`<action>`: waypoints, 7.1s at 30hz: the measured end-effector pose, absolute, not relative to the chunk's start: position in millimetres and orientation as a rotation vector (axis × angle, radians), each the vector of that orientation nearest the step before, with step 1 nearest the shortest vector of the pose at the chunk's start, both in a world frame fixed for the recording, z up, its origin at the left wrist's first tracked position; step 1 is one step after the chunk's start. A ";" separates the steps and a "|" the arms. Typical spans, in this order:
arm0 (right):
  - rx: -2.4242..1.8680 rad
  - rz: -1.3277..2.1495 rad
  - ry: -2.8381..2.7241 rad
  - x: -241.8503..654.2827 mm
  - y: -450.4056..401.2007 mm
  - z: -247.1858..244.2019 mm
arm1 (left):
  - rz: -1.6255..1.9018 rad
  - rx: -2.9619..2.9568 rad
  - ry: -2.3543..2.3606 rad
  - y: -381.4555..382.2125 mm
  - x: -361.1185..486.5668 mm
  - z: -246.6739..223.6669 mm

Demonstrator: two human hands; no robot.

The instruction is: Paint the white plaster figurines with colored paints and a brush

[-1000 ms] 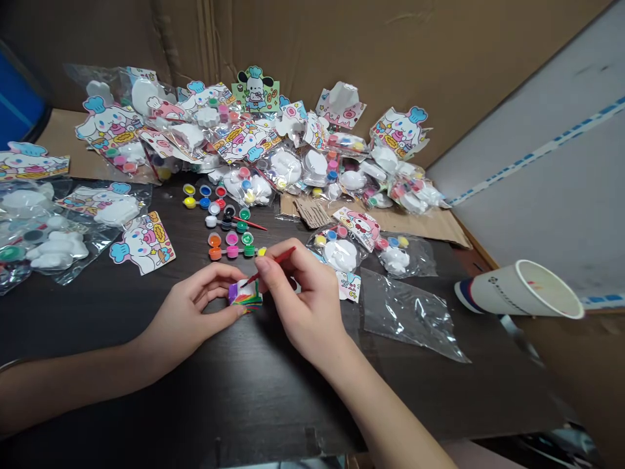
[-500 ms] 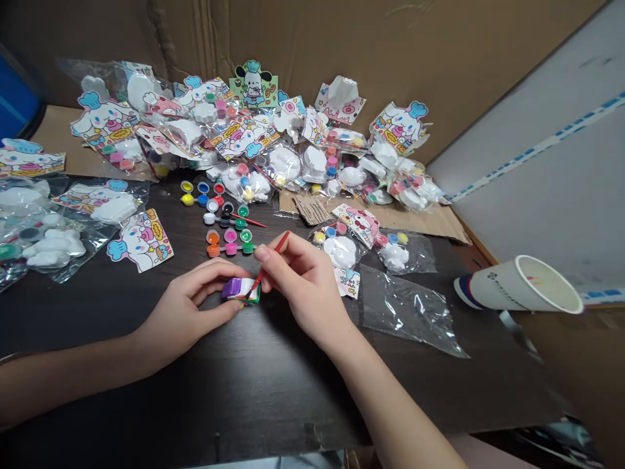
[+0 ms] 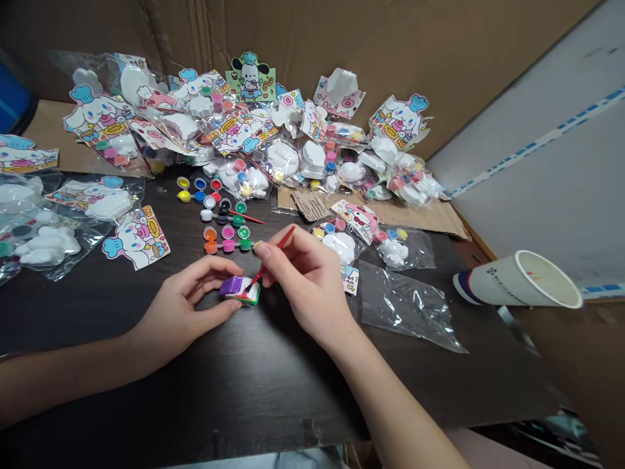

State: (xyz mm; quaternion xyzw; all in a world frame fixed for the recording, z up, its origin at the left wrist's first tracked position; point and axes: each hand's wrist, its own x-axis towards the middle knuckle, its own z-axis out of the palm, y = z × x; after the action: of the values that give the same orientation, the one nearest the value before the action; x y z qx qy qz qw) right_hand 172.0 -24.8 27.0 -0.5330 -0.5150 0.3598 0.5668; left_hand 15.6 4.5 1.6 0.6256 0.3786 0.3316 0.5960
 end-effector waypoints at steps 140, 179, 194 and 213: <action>-1.100 1.366 -0.944 190.9 -23.7 17.4 | 0.646 1.440 0.789 4.3 16.4 6.2; -1.086 1.384 -1.063 188.4 -32.2 23.8 | 0.609 1.310 0.739 2.6 15.2 8.4; -1.089 1.333 -1.065 188.1 -32.9 25.4 | 0.604 1.277 0.726 2.2 14.8 8.5; -1.103 1.339 -1.055 188.5 -30.7 25.3 | 0.593 1.253 0.682 2.5 12.7 6.0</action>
State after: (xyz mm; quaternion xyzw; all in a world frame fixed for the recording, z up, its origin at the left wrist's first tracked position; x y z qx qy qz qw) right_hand 188.5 -30.7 25.3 -0.4615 -0.4414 0.5602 0.5276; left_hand 12.7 2.5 6.0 0.5661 0.3080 0.2679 0.7162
